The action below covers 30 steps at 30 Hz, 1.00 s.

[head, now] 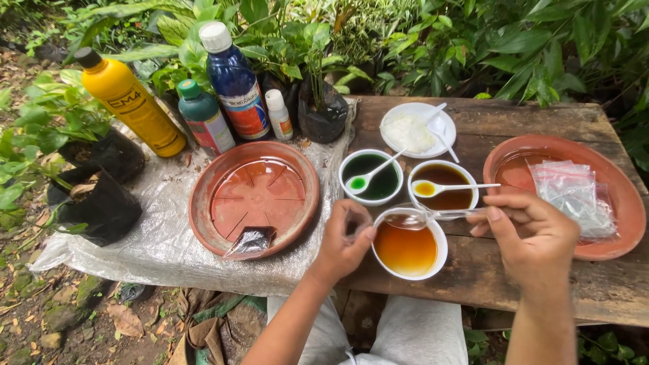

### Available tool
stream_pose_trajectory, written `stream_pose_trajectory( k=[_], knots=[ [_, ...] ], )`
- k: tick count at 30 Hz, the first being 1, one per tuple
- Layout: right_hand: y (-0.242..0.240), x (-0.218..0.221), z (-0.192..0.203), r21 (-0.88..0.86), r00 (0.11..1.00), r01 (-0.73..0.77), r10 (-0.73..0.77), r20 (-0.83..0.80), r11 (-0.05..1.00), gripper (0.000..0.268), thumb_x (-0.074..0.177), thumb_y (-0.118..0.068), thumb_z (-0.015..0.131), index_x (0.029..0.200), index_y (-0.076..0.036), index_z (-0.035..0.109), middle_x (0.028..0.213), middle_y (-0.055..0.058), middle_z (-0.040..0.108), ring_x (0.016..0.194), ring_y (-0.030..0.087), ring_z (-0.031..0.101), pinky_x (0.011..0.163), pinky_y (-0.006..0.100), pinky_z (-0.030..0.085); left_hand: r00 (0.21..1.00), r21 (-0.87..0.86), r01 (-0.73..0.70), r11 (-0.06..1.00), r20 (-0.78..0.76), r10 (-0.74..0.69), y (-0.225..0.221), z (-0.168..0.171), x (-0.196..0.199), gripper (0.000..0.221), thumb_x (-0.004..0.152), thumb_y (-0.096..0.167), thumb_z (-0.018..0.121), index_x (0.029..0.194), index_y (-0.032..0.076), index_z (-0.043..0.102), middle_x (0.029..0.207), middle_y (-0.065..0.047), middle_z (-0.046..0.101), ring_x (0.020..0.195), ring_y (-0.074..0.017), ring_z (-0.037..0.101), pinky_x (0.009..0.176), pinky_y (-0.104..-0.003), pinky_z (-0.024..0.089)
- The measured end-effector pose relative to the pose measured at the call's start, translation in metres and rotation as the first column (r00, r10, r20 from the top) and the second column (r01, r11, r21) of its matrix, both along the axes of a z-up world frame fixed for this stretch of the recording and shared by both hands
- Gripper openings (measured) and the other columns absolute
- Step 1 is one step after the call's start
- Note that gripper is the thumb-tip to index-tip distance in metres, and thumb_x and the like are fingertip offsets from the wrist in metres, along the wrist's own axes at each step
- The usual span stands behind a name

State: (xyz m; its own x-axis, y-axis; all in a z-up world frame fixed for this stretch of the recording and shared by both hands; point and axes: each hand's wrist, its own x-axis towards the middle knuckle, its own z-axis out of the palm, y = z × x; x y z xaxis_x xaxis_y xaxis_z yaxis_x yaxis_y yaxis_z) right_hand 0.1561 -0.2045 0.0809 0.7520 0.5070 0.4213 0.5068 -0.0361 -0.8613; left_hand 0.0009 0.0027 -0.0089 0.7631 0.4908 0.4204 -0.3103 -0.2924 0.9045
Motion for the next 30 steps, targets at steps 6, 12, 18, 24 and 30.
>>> stream_pose_trajectory(
  k=[6,12,18,24,30],
  knots=[
    [-0.026,0.013,-0.111,0.165,0.88,0.213,-0.116,-0.461,0.963,0.017,0.102,0.006,0.057,0.118,0.007,0.062,0.079,0.024,0.068,0.055,0.028,0.062,0.056,0.035,0.057,0.984,-0.319,0.092,0.943,0.175,-0.036,0.009,0.013,-0.004,0.015,0.093,0.02,0.053,0.103,0.011,0.046,0.088,-0.006,0.059,0.079,-0.02,0.061,0.082,-0.035,0.052],
    [-0.026,0.006,-0.115,0.144,0.878,0.226,-0.137,-0.459,0.963,0.013,0.101,0.002,0.059,0.112,0.008,0.063,0.078,0.026,0.068,0.056,0.029,0.062,0.058,0.034,0.054,0.849,-0.372,0.446,0.814,0.463,-0.254,0.017,0.067,-0.011,0.021,0.091,0.022,0.058,0.104,0.013,0.044,0.088,-0.006,0.06,0.076,-0.0182,0.062,0.074,-0.03,0.053],
    [-0.024,-0.006,-0.097,0.035,0.904,0.187,-0.159,-0.397,0.982,0.01,0.102,0.0,0.06,0.107,0.008,0.065,0.083,0.024,0.073,0.056,0.028,0.065,0.061,0.033,0.056,0.85,-0.225,0.442,0.868,0.416,-0.324,0.012,0.117,-0.033,0.025,0.09,0.034,0.056,0.103,0.014,0.047,0.087,-0.005,0.061,0.074,-0.0187,0.061,0.07,-0.032,0.051],
    [-0.025,-0.014,-0.082,-0.159,0.937,0.074,-0.123,-0.327,0.985,0.016,0.101,-0.011,0.064,0.107,0.003,0.07,0.094,0.016,0.081,0.069,0.022,0.073,0.075,0.034,0.059,0.848,-0.187,0.441,0.878,0.406,-0.339,0.01,0.106,-0.041,0.021,0.092,0.027,0.058,0.105,0.015,0.048,0.087,-0.004,0.061,0.076,-0.0159,0.059,0.075,-0.029,0.05],
    [-0.025,-0.014,-0.079,-0.127,0.93,0.025,-0.07,-0.36,0.992,0.015,0.098,-0.008,0.067,0.107,0.004,0.07,0.097,0.018,0.081,0.07,0.023,0.073,0.073,0.034,0.06,0.881,-0.266,0.43,0.863,0.335,-0.335,0.01,0.09,-0.039,0.029,0.087,0.034,0.062,0.103,0.014,0.047,0.086,-0.005,0.06,0.075,-0.0172,0.058,0.074,-0.03,0.049]
  ],
)
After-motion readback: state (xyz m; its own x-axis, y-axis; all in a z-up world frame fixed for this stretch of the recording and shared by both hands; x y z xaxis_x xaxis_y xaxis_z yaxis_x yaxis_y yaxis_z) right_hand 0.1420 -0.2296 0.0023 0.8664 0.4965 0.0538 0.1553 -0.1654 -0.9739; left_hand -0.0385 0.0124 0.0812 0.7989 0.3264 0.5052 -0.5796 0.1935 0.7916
